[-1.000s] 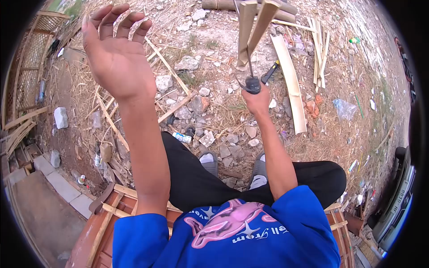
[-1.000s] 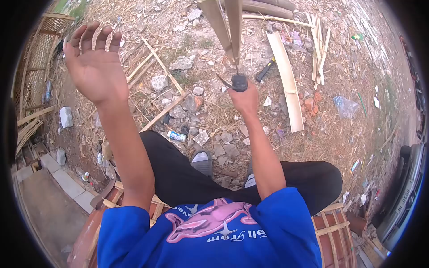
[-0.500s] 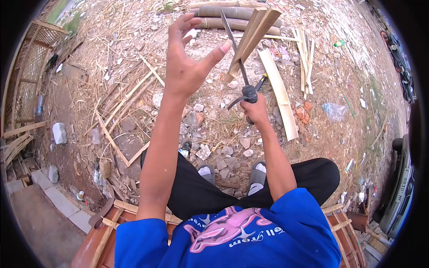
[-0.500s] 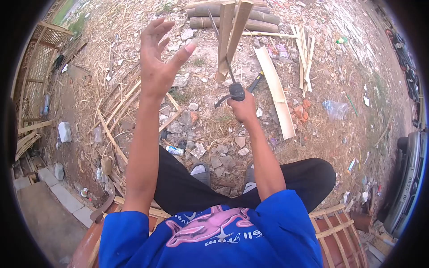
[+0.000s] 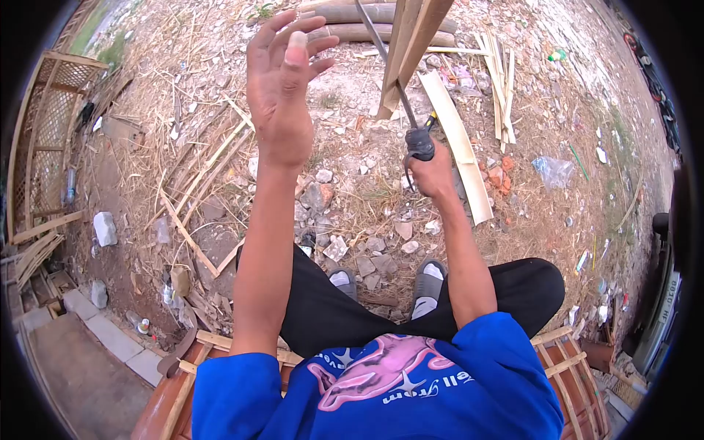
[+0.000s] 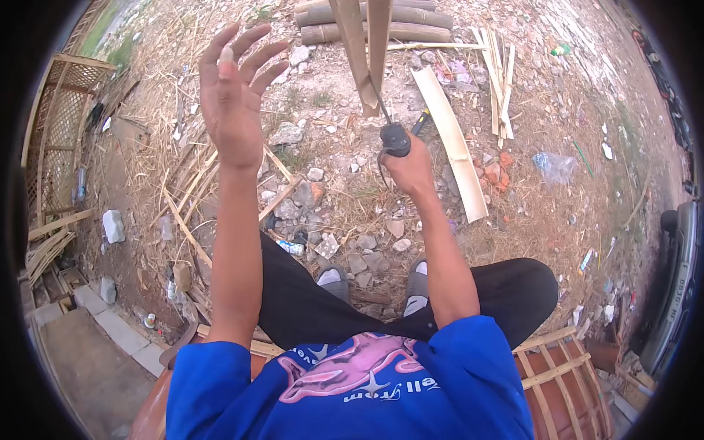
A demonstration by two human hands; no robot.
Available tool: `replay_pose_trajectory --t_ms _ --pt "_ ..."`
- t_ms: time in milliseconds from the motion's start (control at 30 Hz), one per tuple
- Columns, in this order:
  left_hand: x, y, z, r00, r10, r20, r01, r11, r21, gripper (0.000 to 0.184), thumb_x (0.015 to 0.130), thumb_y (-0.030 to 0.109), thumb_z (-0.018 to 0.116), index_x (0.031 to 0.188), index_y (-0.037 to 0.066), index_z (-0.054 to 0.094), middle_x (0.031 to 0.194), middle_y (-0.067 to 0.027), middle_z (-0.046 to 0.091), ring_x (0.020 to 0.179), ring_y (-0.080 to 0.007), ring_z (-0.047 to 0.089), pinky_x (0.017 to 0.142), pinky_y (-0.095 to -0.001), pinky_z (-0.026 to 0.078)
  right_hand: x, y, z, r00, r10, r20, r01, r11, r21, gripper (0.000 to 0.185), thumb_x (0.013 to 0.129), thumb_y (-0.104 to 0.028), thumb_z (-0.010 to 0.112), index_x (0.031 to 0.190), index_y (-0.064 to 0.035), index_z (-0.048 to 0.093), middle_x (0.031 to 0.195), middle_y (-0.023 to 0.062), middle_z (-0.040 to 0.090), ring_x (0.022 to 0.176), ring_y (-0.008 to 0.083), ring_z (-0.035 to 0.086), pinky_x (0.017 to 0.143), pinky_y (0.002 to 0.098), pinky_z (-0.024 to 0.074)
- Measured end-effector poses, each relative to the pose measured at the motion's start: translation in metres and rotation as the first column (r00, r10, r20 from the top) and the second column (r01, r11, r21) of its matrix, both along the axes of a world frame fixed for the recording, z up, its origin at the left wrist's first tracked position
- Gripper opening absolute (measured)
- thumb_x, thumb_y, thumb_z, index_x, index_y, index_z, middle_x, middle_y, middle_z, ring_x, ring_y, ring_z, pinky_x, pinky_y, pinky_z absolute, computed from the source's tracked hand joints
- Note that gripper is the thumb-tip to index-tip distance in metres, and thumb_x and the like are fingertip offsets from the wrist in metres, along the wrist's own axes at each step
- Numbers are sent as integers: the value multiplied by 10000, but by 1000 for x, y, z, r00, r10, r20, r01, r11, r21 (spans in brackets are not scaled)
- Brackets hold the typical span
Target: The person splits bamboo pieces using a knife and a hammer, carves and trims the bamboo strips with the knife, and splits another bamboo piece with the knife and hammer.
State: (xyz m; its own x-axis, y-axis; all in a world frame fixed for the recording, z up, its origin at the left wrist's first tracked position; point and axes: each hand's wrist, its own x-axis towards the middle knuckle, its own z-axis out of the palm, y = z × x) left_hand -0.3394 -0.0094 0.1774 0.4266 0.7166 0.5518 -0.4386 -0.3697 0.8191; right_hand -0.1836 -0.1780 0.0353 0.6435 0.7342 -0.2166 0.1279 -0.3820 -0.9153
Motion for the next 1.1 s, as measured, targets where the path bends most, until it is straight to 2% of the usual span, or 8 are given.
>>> replay_pose_trajectory --t_ms 67,167,267,333,533,667,833,1100 --pt "-13 1 7 995 97 -23 -97 995 -4 454 1046 358 338 1300 -10 419 1182 -203 566 1022 -294 634 860 -401 557 10 10 26 992 -69 -101 80 990 112 207 719 -53 678 919 -33 628 728 25 610 613 118 547 580 287 445" --pt "-24 6 11 987 159 -1 -159 987 -14 447 1042 361 356 1279 -10 435 1164 -192 568 979 -274 634 825 -388 557 16 20 63 952 -104 -288 177 955 238 113 760 -3 646 771 -54 546 591 -21 513 436 56 436 397 242 336" --pt "-29 9 13 982 177 63 -172 982 -71 484 1033 414 354 1247 -8 457 1153 -187 567 957 -270 629 818 -397 549 10 21 24 927 -172 -334 233 961 150 104 757 -20 655 759 -44 554 578 -10 512 421 74 436 395 248 344" --pt "-32 8 15 977 198 77 -192 978 -82 499 1029 434 352 1240 -3 465 1147 -185 569 953 -276 627 817 -409 545 0 10 -73 959 -218 -181 218 976 -20 114 755 -37 664 735 -38 551 563 4 509 415 93 443 401 257 363" --pt "-40 7 17 979 185 84 -175 978 -113 494 1031 433 338 1231 0 468 1118 -180 575 920 -266 624 804 -404 543 -3 12 -53 923 -243 -299 225 970 -94 128 731 -81 693 813 -43 603 640 15 566 505 102 504 478 284 406" --pt "-47 6 22 977 207 48 -206 978 -18 511 1033 441 330 1226 -13 464 1105 -175 579 906 -258 629 798 -390 543 9 23 -1 946 -240 -218 251 968 26 89 749 -47 657 793 -48 579 623 -1 534 479 89 467 447 267 375" --pt "-55 6 21 980 191 52 -189 981 -33 516 1034 440 331 1221 -21 469 1107 -176 579 899 -255 631 796 -384 544 6 7 43 908 -186 -375 251 959 131 72 776 -17 632 786 -33 562 621 4 527 474 84 452 439 240 352" --pt "-52 6 22 978 194 79 -194 981 -7 516 1033 433 329 1208 -30 475 1099 -189 584 869 -258 640 775 -385 557 -37 -4 -66 971 -217 -101 203 970 -133 158 706 -80 705 799 -24 591 664 24 590 546 125 529 532 307 431"
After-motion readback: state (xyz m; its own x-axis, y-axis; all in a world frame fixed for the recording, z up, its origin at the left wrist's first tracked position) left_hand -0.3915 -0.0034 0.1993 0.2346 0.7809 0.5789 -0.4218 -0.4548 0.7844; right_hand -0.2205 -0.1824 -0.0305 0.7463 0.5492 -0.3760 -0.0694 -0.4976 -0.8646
